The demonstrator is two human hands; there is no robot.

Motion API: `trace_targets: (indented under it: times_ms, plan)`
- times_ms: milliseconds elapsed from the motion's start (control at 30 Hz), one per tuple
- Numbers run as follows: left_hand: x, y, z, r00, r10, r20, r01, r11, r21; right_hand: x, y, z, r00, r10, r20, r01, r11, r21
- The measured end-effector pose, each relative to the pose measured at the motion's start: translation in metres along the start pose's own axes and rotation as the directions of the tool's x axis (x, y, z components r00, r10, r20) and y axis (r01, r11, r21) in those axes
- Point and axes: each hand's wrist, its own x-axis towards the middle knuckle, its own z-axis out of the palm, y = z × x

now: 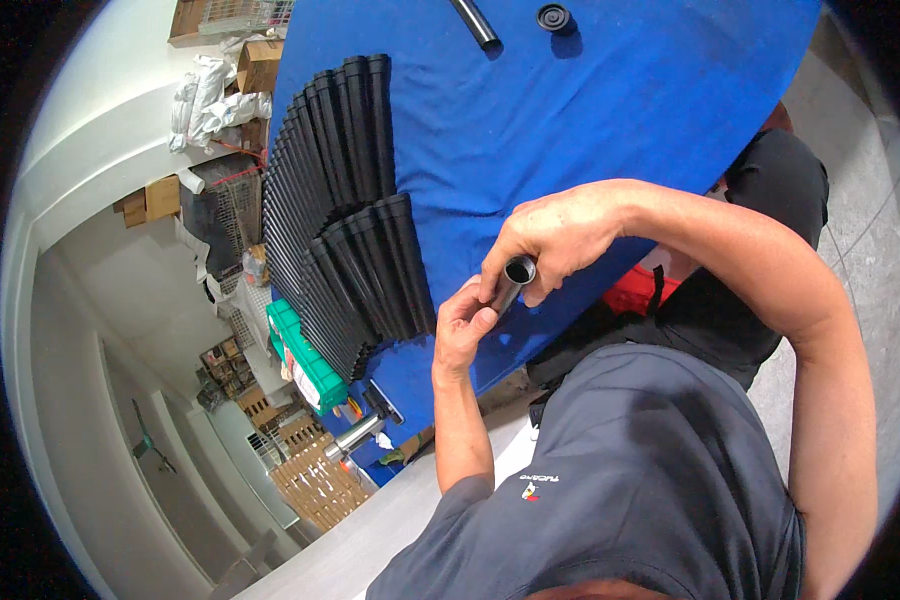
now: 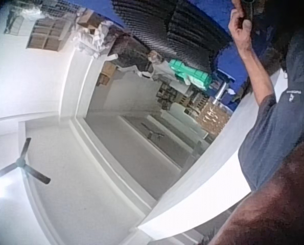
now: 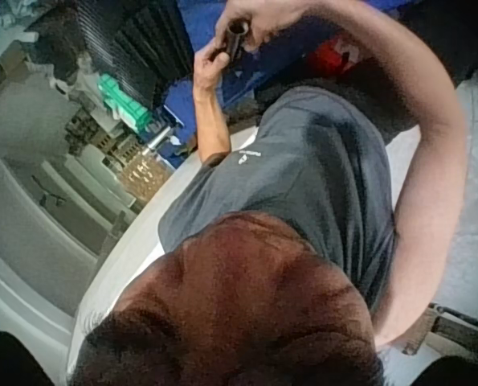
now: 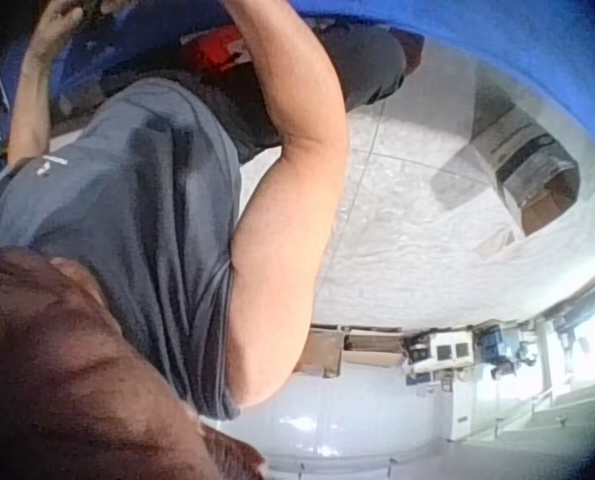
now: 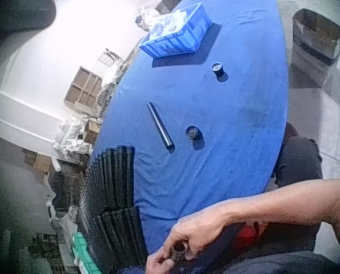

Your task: Insert end caps into black cylindrical tubes on an assembly table.

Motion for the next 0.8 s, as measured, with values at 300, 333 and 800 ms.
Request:
trace_targets:
  times_ms: [300,333,800]
  plan:
    - [0.008,0.008,0.000,1.000,-0.016,-0.027,0.018,0.997,0.082,0.003,0.016,0.001,0.995,-0.064,-0.072,0.063,0.998,-0.019]
    - [0.009,0.006,-0.002,1.000,-0.026,-0.008,0.027,0.999,0.041,0.003,0.016,0.001,0.995,-0.071,-0.076,0.070,0.997,-0.010]
    - [0.028,0.014,0.004,0.987,-0.097,0.131,0.113,0.986,-0.125,-0.007,0.008,-0.003,0.997,0.047,-0.062,-0.041,0.995,0.088]
